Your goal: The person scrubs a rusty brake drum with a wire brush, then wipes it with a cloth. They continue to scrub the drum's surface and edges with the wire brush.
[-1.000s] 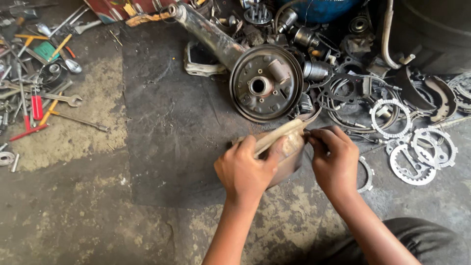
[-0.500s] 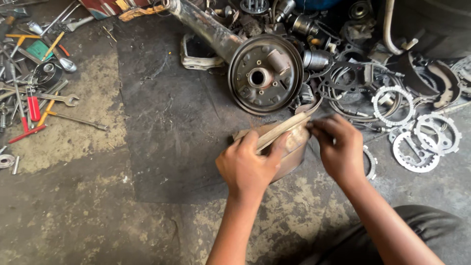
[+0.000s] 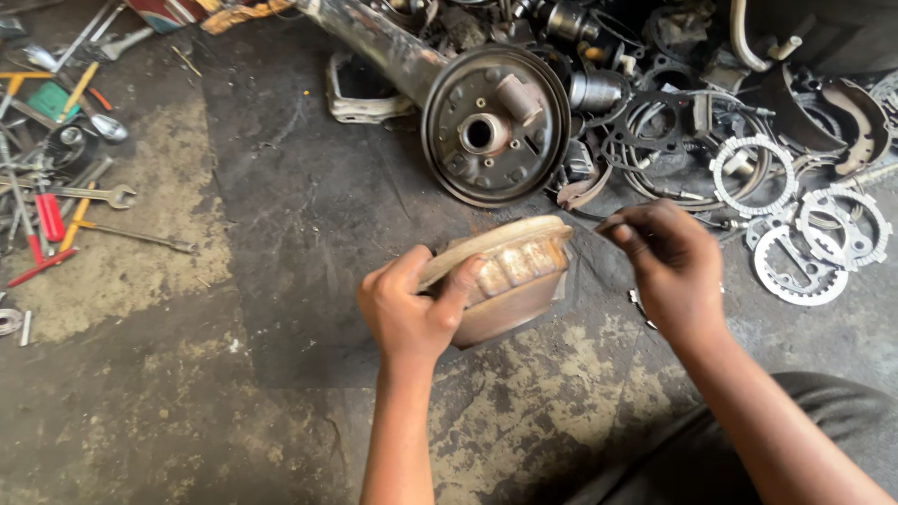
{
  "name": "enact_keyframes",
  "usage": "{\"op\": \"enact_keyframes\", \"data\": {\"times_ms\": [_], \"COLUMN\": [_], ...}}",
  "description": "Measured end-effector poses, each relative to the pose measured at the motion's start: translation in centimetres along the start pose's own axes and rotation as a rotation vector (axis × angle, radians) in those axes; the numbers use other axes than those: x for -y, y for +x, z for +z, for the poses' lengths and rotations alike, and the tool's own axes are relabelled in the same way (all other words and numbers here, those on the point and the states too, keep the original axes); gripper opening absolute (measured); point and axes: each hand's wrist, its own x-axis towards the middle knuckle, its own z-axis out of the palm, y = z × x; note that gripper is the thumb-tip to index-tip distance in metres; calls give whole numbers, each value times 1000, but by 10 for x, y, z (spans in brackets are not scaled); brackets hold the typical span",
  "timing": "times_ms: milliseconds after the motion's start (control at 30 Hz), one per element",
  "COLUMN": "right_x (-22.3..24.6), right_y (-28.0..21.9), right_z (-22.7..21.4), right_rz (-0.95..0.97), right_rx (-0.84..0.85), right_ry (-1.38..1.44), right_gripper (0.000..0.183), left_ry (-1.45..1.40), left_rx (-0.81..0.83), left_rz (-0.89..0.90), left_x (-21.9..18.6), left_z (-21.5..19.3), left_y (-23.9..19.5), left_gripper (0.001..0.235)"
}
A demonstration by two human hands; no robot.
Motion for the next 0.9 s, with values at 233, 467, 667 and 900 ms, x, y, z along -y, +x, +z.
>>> {"op": "enact_keyframes", "data": {"times_ms": [233, 467, 667, 900], "right_x": [0, 20, 39, 25], "right_y": [-5, -22, -18, -15], "right_z": [14, 34, 40, 27], "right_rz": [262, -215, -359, -110], "right_rx": [59, 83, 94, 138], "right_ry": [65, -121, -165, -50], "right_gripper": [16, 14, 17, 15], "left_ry": [-50, -418, -386, 91], "left_rx": [-18, 140, 232, 155], "left_rz": [-26, -294, -38, 5], "left_x": [10, 27, -7, -10], "left_z": [0, -18, -36, -15], "left_y": [-4, 3, 19, 12], "left_gripper": [66, 46, 46, 61]}}
